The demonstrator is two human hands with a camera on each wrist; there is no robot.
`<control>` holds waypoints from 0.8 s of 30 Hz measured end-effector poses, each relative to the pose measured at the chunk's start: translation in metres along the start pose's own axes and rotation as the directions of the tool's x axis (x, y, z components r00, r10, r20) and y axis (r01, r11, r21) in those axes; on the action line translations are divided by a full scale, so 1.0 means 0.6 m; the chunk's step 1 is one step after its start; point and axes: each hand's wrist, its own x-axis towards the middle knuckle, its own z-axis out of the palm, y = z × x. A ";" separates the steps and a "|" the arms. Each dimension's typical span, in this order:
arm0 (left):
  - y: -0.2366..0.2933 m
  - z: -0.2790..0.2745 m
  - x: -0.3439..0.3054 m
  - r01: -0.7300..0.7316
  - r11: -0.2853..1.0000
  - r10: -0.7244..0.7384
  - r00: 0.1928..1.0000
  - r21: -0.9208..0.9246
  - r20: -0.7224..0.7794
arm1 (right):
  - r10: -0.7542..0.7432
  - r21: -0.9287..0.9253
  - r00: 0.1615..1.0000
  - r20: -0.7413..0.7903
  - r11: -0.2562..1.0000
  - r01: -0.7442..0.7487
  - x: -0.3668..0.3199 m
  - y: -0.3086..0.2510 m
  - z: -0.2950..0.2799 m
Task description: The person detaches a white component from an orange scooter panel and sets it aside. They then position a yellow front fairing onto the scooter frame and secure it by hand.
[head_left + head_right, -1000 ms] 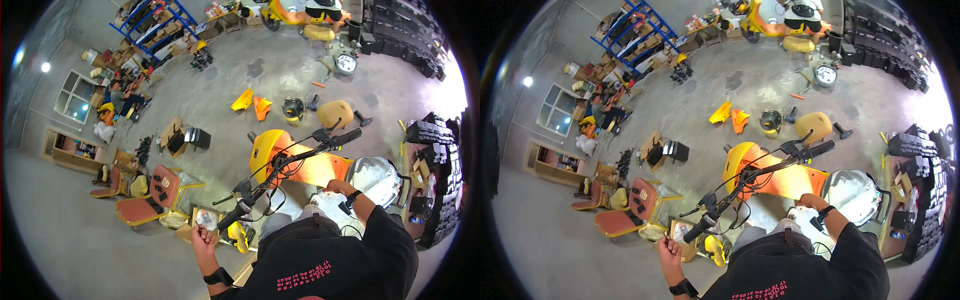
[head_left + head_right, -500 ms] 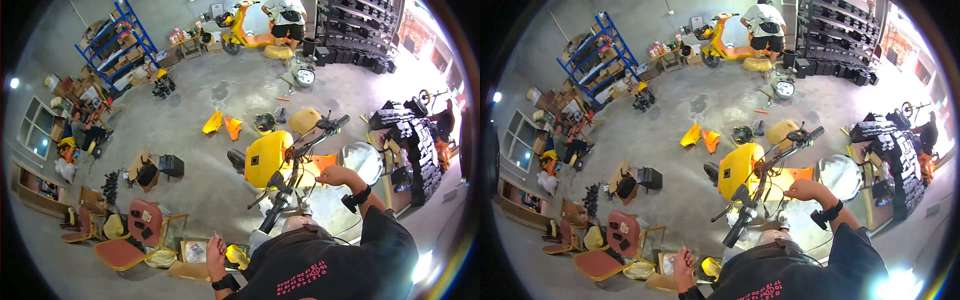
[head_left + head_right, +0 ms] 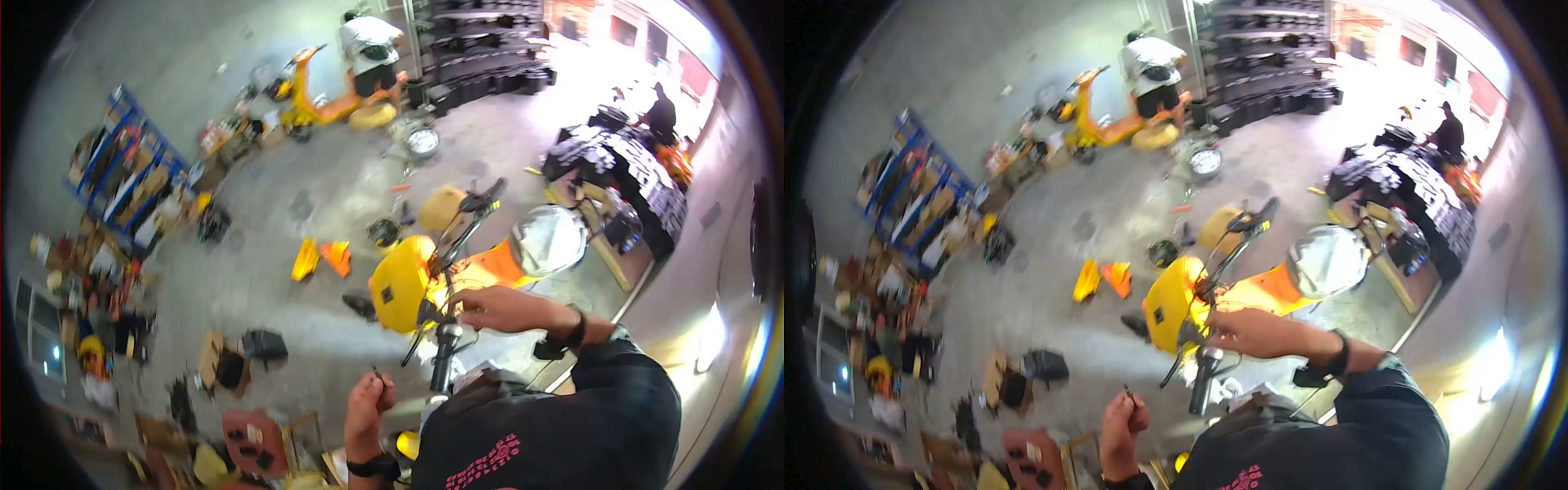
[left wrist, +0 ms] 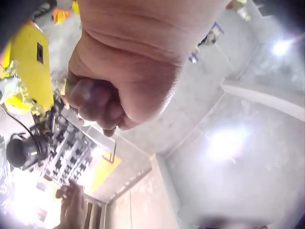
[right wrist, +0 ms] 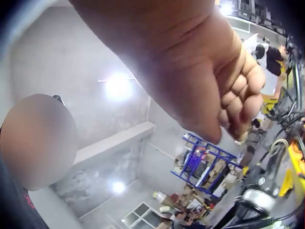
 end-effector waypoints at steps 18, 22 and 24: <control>0.072 0.111 0.206 0.261 0.929 -0.329 0.906 0.262 0.266 | -0.056 0.568 0.911 -0.410 0.765 0.302 0.050 -0.001 0.061; 0.088 0.016 0.245 0.436 0.892 -0.393 0.877 -0.116 0.277 | 0.089 0.569 0.835 -0.542 0.771 0.287 0.032 0.007 0.069; 0.083 -0.061 0.260 0.489 0.838 -0.438 0.867 -0.240 0.238 | 0.176 0.604 0.787 -0.592 0.743 0.288 0.015 -0.008 0.086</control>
